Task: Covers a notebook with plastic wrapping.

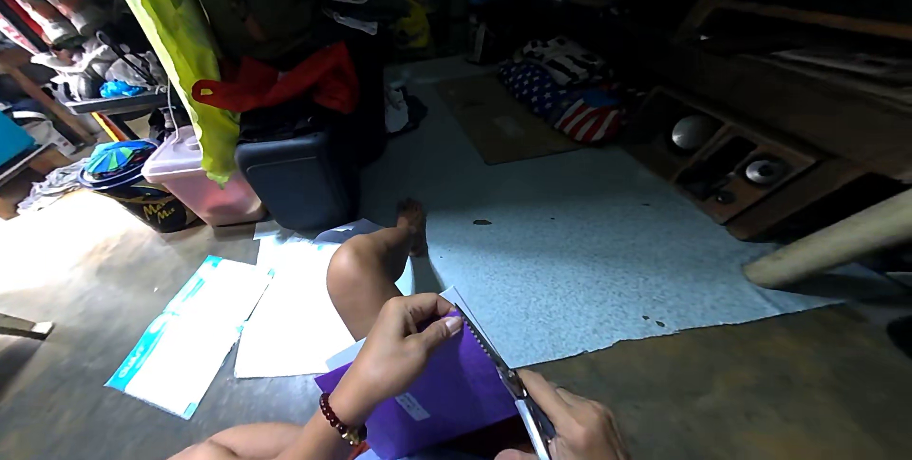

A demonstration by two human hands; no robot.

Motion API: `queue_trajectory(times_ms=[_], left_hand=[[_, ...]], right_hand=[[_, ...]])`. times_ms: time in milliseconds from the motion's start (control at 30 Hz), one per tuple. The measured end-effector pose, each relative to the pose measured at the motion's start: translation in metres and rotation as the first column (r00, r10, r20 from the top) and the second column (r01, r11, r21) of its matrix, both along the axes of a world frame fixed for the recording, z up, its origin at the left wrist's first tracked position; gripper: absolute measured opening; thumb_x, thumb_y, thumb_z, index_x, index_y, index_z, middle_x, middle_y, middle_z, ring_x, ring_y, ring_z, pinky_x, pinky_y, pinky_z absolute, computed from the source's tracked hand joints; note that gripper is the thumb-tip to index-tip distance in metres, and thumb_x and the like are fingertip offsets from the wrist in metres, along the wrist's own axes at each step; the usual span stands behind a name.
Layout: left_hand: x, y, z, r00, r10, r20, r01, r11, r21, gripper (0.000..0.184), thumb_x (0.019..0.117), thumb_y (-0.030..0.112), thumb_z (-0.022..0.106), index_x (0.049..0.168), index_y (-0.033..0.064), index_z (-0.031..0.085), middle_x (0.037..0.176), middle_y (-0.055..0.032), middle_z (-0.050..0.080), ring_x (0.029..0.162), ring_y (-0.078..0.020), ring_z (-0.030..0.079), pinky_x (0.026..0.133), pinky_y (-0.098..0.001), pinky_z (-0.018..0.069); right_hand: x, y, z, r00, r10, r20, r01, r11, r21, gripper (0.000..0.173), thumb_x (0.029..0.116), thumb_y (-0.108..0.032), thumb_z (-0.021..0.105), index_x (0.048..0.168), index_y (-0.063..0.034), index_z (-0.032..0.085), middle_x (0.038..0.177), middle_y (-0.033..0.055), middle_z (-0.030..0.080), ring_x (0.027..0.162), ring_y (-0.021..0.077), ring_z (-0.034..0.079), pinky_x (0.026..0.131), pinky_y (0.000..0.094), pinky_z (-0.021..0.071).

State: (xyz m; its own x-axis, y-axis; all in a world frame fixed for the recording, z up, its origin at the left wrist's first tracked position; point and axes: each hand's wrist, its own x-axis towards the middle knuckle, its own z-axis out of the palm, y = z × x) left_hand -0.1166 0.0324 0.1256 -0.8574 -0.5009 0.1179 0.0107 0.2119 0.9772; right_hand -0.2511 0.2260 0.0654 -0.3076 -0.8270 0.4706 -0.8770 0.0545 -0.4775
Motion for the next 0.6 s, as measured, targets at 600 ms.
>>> queue_trajectory(times_ms=[600], left_hand=[[0.000,0.000,0.001,1.000,0.011,0.010,-0.011,1.000,0.029,0.011,0.0979,0.005,0.060,0.091,0.0044,0.069,0.076,0.0075,0.064,0.069,0.0041,0.059,0.066,-0.0138,0.0498]], right_hand=[[-0.005,-0.005,-0.010,0.996,0.020,0.086,-0.015,0.998,-0.058,0.089,0.0879,-0.081,0.037,0.090,0.0018,0.069,0.057,0.0105,0.058,0.045,0.0185,0.055,0.041,0.0346,0.0436]])
